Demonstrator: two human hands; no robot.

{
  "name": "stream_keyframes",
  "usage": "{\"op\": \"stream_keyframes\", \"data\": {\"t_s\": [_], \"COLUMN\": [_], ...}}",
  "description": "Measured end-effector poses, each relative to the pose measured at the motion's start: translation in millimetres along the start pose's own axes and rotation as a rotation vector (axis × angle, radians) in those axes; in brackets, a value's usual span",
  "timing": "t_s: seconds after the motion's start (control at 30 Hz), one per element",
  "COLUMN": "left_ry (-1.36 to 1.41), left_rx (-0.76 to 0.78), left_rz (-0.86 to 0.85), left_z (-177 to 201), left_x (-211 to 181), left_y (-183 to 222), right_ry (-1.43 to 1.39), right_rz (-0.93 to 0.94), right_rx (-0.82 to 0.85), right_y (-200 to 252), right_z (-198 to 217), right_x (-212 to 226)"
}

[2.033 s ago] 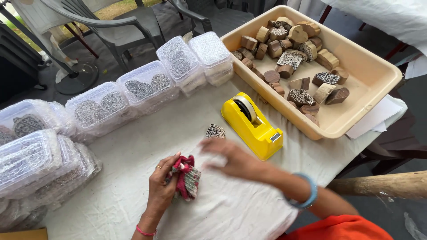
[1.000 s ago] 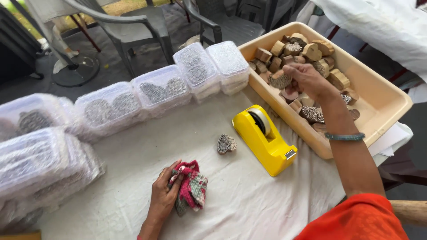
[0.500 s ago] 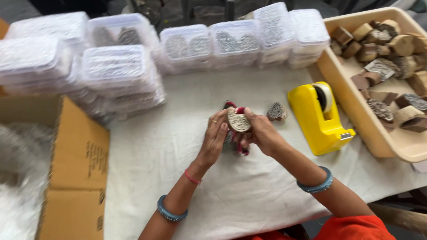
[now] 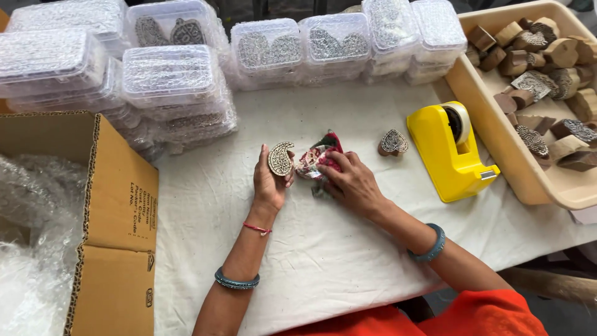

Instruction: The person wraps a small plastic container with bubble wrap and secures it with tape. They then wipe a wooden stamp with a cloth, place it into a plastic container, and wrap the container with bubble wrap. The wrapped items are placed into a cardboard box.

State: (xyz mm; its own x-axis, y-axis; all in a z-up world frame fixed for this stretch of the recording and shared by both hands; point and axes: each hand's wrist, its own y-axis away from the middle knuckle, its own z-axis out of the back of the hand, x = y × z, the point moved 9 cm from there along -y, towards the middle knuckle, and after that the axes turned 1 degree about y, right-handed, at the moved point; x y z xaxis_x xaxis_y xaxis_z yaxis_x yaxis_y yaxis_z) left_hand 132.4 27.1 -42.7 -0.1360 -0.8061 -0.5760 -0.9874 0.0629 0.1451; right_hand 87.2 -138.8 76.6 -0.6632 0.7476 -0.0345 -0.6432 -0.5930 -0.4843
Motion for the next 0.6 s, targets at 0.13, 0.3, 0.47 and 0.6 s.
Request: {"op": "stream_keyframes", "data": {"t_s": [0.13, 0.3, 0.47, 0.6], "left_ry": [-0.067, -0.147, -0.063, -0.087], "left_rx": [-0.09, -0.014, -0.124, 0.125], "left_rz": [-0.005, 0.022, 0.045, 0.014], "left_z": [6.3, -5.9, 2.2, -16.4], "left_x": [-2.4, 15.8, 9.9, 22.4], "left_y": [-0.1, 5.8, 8.3, 11.4], "right_ry": [-0.371, -0.334, -0.369, -0.233], "right_rz": [-0.287, -0.202, -0.026, -0.067], "right_rx": [-0.134, -0.268, -0.292, -0.254], "right_y": [-0.6, -44.5, -36.3, -49.6], "right_z": [0.3, 23.3, 7.4, 12.3], "right_x": [-38.8, 18.7, 61.6, 47.4]}}
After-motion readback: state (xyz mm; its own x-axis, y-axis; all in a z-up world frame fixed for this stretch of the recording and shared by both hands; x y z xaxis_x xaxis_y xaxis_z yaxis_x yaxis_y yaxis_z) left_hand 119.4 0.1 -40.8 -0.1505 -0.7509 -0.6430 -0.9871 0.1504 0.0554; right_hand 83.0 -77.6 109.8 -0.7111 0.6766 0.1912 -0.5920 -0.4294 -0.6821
